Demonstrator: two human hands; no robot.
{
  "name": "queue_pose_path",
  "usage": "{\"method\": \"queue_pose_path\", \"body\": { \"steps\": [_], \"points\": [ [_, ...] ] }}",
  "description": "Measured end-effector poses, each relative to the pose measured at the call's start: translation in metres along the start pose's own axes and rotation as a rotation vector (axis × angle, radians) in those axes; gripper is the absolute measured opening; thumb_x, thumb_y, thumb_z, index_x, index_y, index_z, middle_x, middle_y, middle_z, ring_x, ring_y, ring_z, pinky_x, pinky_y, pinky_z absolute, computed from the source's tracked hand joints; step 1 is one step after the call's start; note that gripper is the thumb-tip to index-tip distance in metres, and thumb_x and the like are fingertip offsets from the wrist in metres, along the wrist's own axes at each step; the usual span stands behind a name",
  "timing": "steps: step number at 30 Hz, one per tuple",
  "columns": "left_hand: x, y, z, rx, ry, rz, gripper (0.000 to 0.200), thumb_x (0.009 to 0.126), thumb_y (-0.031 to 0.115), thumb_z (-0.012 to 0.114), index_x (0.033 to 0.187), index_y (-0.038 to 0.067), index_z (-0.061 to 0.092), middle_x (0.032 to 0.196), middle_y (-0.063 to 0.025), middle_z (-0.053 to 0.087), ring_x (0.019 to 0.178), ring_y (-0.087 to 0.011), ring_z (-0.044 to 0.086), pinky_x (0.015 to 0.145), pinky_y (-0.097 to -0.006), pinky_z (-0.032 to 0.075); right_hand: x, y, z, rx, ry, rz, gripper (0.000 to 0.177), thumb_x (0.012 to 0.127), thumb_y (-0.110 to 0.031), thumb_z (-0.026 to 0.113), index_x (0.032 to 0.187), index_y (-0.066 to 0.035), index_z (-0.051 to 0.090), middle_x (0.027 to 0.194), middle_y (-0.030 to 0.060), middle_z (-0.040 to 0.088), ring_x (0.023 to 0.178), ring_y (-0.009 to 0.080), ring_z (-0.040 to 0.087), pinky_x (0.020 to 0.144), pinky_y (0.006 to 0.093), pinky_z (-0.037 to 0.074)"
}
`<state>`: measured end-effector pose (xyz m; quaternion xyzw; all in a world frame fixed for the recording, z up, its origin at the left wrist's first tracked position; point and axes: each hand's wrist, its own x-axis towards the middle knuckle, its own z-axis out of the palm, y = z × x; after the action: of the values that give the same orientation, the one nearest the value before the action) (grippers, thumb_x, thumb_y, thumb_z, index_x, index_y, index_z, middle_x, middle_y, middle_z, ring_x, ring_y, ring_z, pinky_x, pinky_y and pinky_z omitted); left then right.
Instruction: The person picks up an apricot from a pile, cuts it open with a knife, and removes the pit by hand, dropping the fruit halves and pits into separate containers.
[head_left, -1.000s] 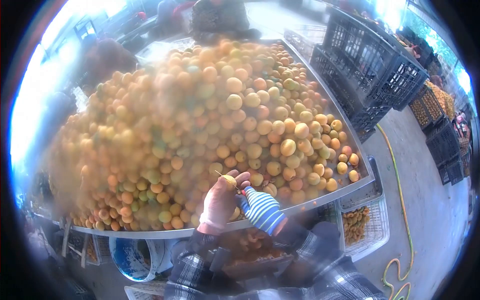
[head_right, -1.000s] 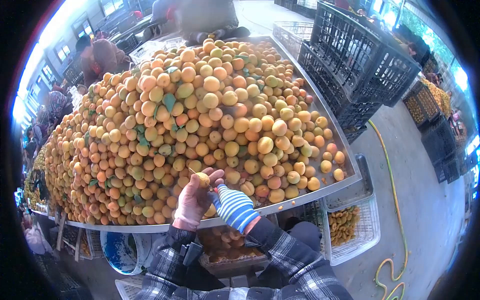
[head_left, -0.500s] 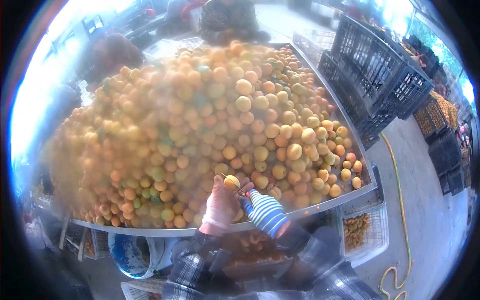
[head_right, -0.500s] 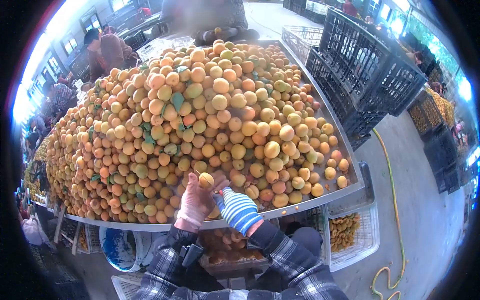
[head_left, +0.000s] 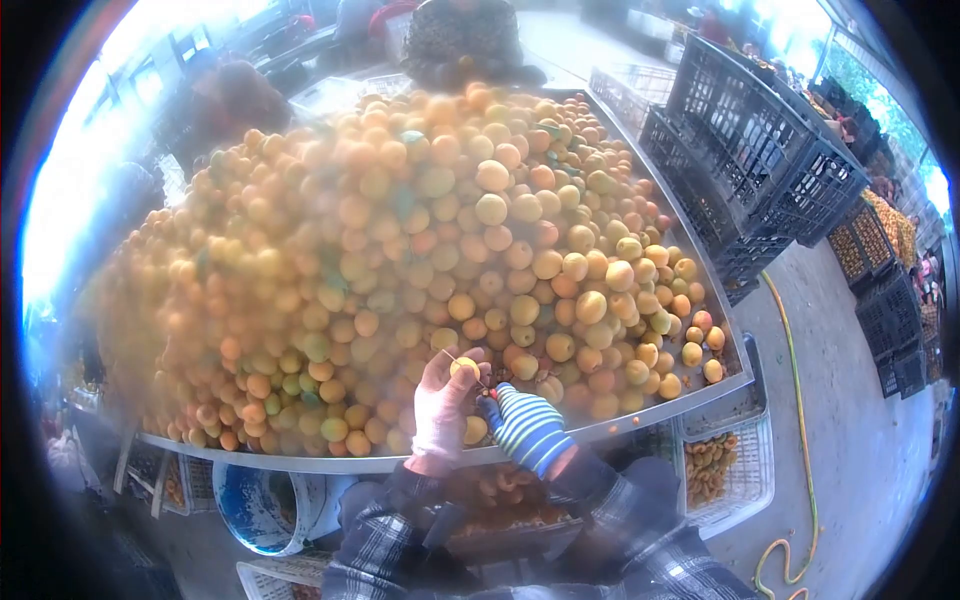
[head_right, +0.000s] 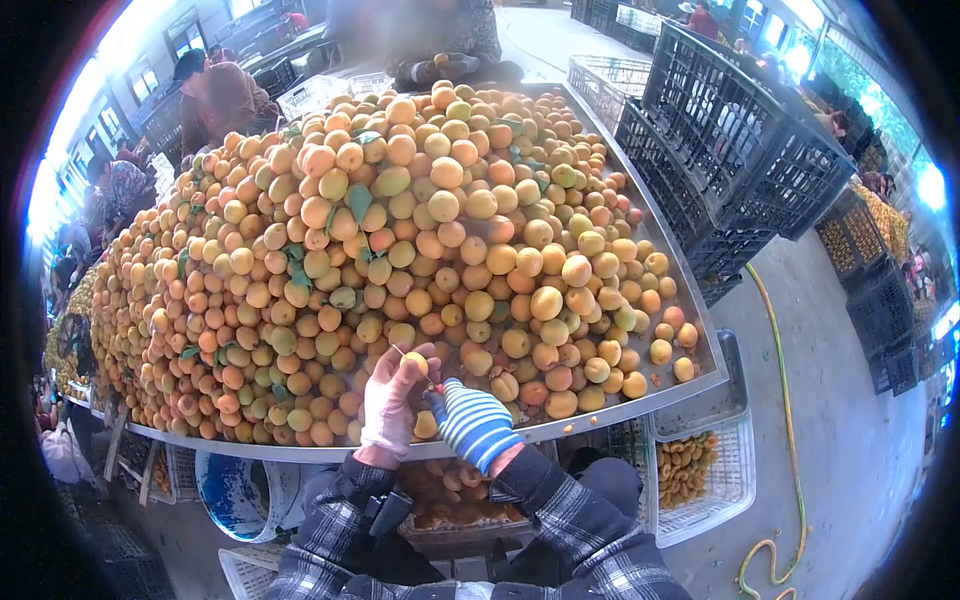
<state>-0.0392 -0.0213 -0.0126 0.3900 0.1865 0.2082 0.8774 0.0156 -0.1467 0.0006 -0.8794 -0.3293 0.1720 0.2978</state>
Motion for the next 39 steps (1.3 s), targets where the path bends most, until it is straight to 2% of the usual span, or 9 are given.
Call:
{"method": "queue_pose_path", "body": {
  "steps": [9, 17, 19, 23, 25, 31, 34, 37, 39],
  "points": [
    [0.002, 0.004, 0.001, 0.154, -0.037, 0.017, 0.063, 0.084, 0.013, 0.07, 0.134, -0.006, 0.036, 0.121, -0.021, 0.058, 0.098, -0.022, 0.063, 0.084, -0.0328, 0.053, 0.009, 0.024, 0.033, 0.672, -0.17, -0.097, 0.028, 0.098, -0.023, 0.044, 0.097, 0.0, 0.059, 0.073, 0.0229, 0.063, 0.07, 0.0369, 0.064, 0.061, 0.0453, 0.049],
    [0.015, 0.023, -0.022, -0.478, 0.212, -0.081, 0.035, 0.078, 0.004, 0.048, 0.111, -0.002, 0.053, 0.105, -0.0229, 0.061, 0.088, -0.0331, 0.064, 0.069, -0.0331, 0.059, 0.003, 0.026, -0.02, 0.468, -0.329, -0.027, 0.045, 0.096, -0.043, 0.052, 0.094, 0.0, 0.065, 0.07, 0.0112, 0.062, 0.067, 0.017, 0.056, 0.065, 0.0332, 0.046],
    [0.02, 0.022, -0.029, -0.035, 0.153, 0.006, 0.034, 0.077, 0.003, 0.048, 0.111, -0.003, 0.053, 0.103, -0.0217, 0.061, 0.087, -0.0317, 0.065, 0.068, -0.0324, 0.059, -0.002, 0.02, -0.035, 0.712, -0.074, -0.061, 0.035, 0.091, -0.036, 0.064, 0.1, -0.002, 0.064, 0.08, 0.0098, 0.065, 0.073, 0.0096, 0.056, 0.07, 0.03, 0.049],
    [-0.001, -0.001, -0.001, 0.38, -0.022, 0.036, 0.031, 0.085, 0.001, 0.055, 0.116, -0.002, 0.052, 0.101, -0.0156, 0.067, 0.086, -0.0223, 0.067, 0.077, -0.0316, 0.053, 0.009, 0.028, -0.017, 0.504, 0.164, -0.124, 0.057, 0.082, -0.054, 0.068, 0.113, -0.007, 0.058, 0.088, 0.0173, 0.068, 0.082, 0.0301, 0.069, 0.071, 0.0383, 0.052],
    [-0.008, -0.013, 0.011, 0.872, -0.099, 0.377, 0.037, 0.085, 0.001, 0.057, 0.122, -0.001, 0.049, 0.104, -0.015, 0.067, 0.094, -0.0257, 0.066, 0.085, -0.0331, 0.051, 0.013, 0.025, -0.012, 0.387, 0.141, -0.04, 0.056, 0.083, -0.054, 0.065, 0.119, -0.012, 0.055, 0.089, 0.0206, 0.068, 0.086, 0.0393, 0.066, 0.072, 0.0431, 0.053],
    [-0.012, -0.007, 0.008, 0.348, -0.171, 0.055, 0.057, 0.085, 0.001, 0.056, 0.138, 0.0, 0.037, 0.128, -0.0161, 0.055, 0.116, -0.0225, 0.054, 0.094, -0.0318, 0.045, 0.017, 0.034, 0.009, 0.636, 0.208, -0.127, 0.047, 0.089, -0.044, 0.063, 0.114, -0.004, 0.058, 0.088, 0.0139, 0.069, 0.08, 0.0265, 0.07, 0.068, 0.0352, 0.054],
    [-0.014, 0.006, 0.009, 0.04, -0.227, -0.128, 0.063, 0.083, 0.008, 0.051, 0.141, -0.002, 0.029, 0.138, -0.0228, 0.047, 0.123, -0.0283, 0.049, 0.1, -0.0346, 0.043, 0.015, 0.024, -0.016, 1.326, 0.033, 0.205, 0.035, 0.096, -0.031, 0.059, 0.109, 0.002, 0.06, 0.093, 0.0006, 0.065, 0.077, 0.009, 0.061, 0.064, 0.025, 0.052],
    [-0.011, 0.016, 0.02, -0.248, -0.142, -0.16, 0.065, 0.082, 0.01, 0.051, 0.141, -0.002, 0.027, 0.14, -0.026, 0.044, 0.129, -0.0328, 0.045, 0.105, -0.0391, 0.04, 0.02, 0.028, 0.0, 1.227, 0.181, 0.137, 0.035, 0.095, -0.03, 0.061, 0.108, 0.002, 0.061, 0.09, 0.0022, 0.067, 0.078, 0.0088, 0.061, 0.064, 0.0262, 0.052],
    [-0.006, 0.013, 0.015, -0.322, -0.167, -0.059, 0.06, 0.085, 0.015, 0.054, 0.138, -0.003, 0.033, 0.142, -0.0226, 0.044, 0.133, -0.0315, 0.041, 0.113, -0.0403, 0.029, 0.033, 0.058, 0.043, 0.762, 0.313, 0.068, 0.042, 0.092, -0.036, 0.062, 0.104, 0.005, 0.06, 0.087, 0.0196, 0.069, 0.078, 0.0312, 0.068, 0.068, 0.0381, 0.053]
  ]
}}
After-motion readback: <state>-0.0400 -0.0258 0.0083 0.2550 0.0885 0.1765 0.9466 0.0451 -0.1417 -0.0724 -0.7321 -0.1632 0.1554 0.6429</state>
